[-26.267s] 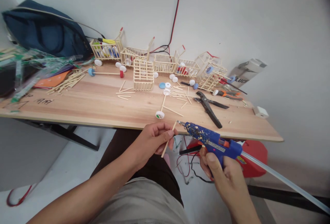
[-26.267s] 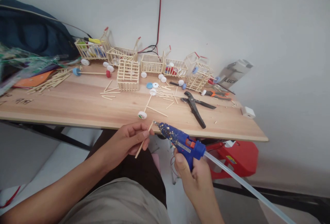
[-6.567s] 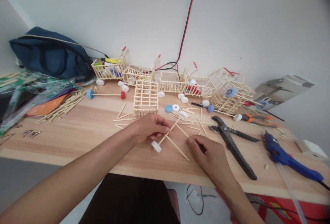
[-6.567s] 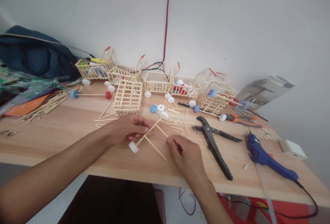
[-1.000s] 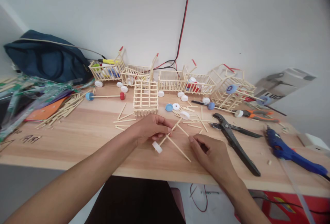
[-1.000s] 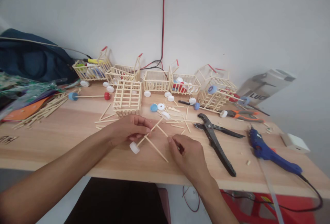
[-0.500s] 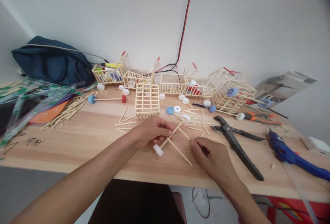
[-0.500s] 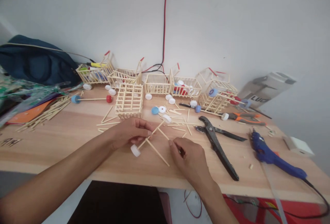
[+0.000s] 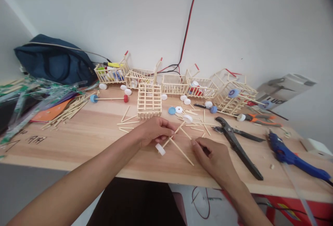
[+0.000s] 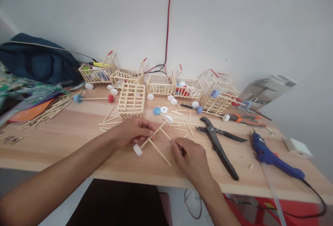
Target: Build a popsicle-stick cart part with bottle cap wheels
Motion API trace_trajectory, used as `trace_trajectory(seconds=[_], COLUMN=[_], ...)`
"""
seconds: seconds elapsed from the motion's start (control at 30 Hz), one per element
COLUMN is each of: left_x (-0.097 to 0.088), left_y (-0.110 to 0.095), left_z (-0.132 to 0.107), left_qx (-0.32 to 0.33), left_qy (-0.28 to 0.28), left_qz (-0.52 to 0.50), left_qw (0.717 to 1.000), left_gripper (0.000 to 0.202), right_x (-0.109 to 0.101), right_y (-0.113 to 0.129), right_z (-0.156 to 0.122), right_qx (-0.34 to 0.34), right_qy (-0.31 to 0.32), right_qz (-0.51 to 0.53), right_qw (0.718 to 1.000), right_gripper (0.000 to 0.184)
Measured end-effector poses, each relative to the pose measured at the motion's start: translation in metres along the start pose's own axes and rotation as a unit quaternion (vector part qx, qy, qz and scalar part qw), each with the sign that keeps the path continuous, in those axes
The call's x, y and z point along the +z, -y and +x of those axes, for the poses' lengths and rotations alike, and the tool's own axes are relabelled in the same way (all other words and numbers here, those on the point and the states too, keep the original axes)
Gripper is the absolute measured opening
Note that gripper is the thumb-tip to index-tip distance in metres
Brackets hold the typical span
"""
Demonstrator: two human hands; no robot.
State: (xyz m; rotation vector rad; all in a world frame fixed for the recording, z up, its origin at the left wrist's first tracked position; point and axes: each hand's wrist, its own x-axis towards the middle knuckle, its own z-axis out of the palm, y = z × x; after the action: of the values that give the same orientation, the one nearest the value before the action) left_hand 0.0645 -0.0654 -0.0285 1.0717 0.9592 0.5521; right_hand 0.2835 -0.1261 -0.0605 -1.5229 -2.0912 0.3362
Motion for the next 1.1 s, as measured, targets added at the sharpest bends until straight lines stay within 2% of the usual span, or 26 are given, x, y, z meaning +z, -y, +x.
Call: trace_trajectory(seconds=[1.1], left_x=[-0.0009], left_y=[0.0003], left_z=[-0.0011], left_qx=[-0.003], left_qy=[0.002], left_qz=[0.003], left_qw=[1.0], left_gripper=[0.015], right_x=[0.0003], right_y=[0.0003], right_z=[0.0007], right_qx=[-0.015], right_qy=[0.001], right_qz=[-0.016], right_qw=[1.0], right_gripper=[0.036])
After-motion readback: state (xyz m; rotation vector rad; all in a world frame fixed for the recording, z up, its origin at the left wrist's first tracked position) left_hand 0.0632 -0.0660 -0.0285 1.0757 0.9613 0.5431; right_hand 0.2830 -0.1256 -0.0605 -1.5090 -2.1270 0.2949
